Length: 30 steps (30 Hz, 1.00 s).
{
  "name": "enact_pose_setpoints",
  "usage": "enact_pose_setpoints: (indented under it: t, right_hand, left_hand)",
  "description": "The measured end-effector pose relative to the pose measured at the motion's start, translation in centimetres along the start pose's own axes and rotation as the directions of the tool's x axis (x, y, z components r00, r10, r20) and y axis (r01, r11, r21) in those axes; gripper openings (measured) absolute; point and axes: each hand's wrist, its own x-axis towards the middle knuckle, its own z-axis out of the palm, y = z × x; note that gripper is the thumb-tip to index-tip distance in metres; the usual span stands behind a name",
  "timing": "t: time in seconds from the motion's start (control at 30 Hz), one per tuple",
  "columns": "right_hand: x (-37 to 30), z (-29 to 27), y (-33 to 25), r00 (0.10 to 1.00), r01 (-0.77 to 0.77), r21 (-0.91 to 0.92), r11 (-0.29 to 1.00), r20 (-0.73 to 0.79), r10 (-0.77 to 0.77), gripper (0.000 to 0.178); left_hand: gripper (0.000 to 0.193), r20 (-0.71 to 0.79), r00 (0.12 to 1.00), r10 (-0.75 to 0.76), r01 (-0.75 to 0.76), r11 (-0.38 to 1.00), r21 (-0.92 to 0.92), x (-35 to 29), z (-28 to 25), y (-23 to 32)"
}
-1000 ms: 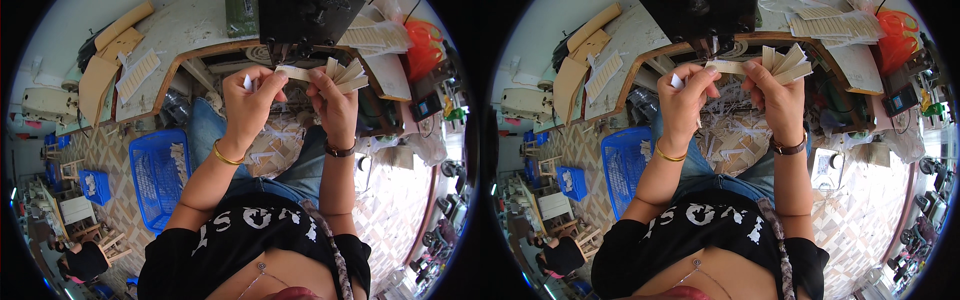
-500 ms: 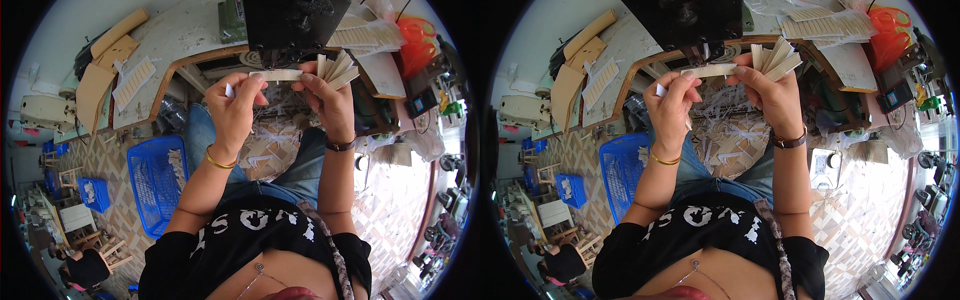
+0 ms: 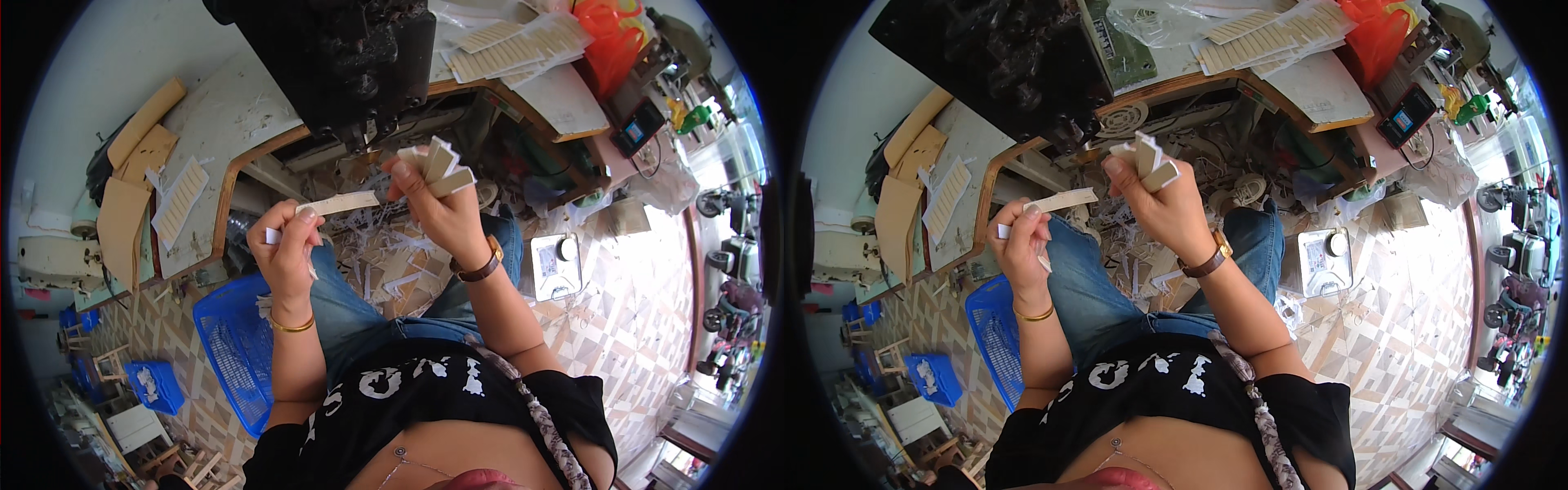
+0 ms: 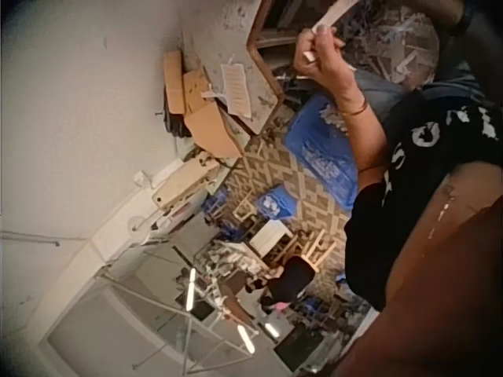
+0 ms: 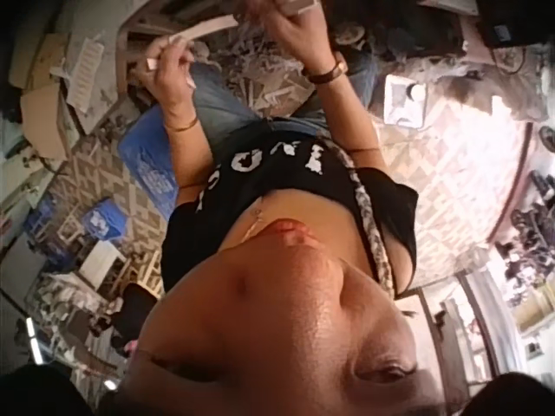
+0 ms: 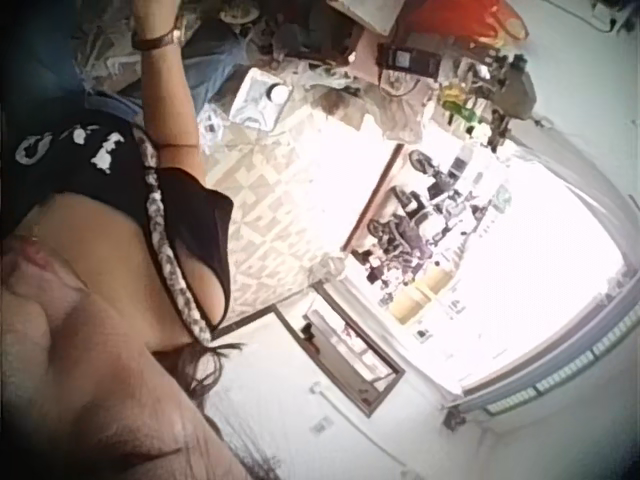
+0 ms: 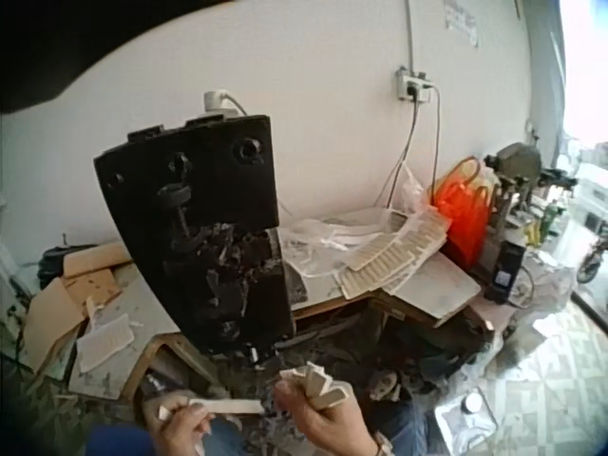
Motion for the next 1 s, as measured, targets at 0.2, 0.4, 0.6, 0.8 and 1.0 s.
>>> enact_pose_setpoints:
  t: [0.2, 0.4, 0.6, 0.8, 1.0]
  right_hand:
    - [-0.7, -1.3, -1.1, 0.998, -0.044, 0.069, 0.997, 0.052, 0.040, 0.015]
    - [0.6, -2.1, -2.3, 0.986, -0.155, 0.115, 0.981, 0.083, 0.146, 0.018]
    - [1.4, -1.4, -2.1, 0.978, -0.205, 0.225, 0.952, 0.005, 0.209, 0.018]
    - [2.1, -0.8, -1.8, 0.978, -0.199, 0.299, 0.933, 0.000, 0.209, 0.017]
    - [2.0, 0.3, -2.1, 0.979, -0.200, 0.326, 0.924, 0.019, 0.205, 0.014]
  left_hand:
    - [0.017, 0.142, 0.989, -0.043, 0.027, 0.993, 0.112, 0.2, 2.2, 0.3]
    - [0.020, 0.161, 0.985, -0.066, 0.046, 0.992, 0.121, 1.3, 3.2, 0.4]
    - [0.019, 0.090, 0.980, -0.179, 0.183, 0.982, -0.047, 1.3, 4.0, 0.4]
    - [0.019, 0.025, 0.977, -0.211, 0.212, 0.955, -0.208, 1.1, 4.4, 0.5]
    - [0.021, -0.090, 0.981, -0.172, 0.145, 0.959, -0.244, 0.9, 4.1, 0.1]
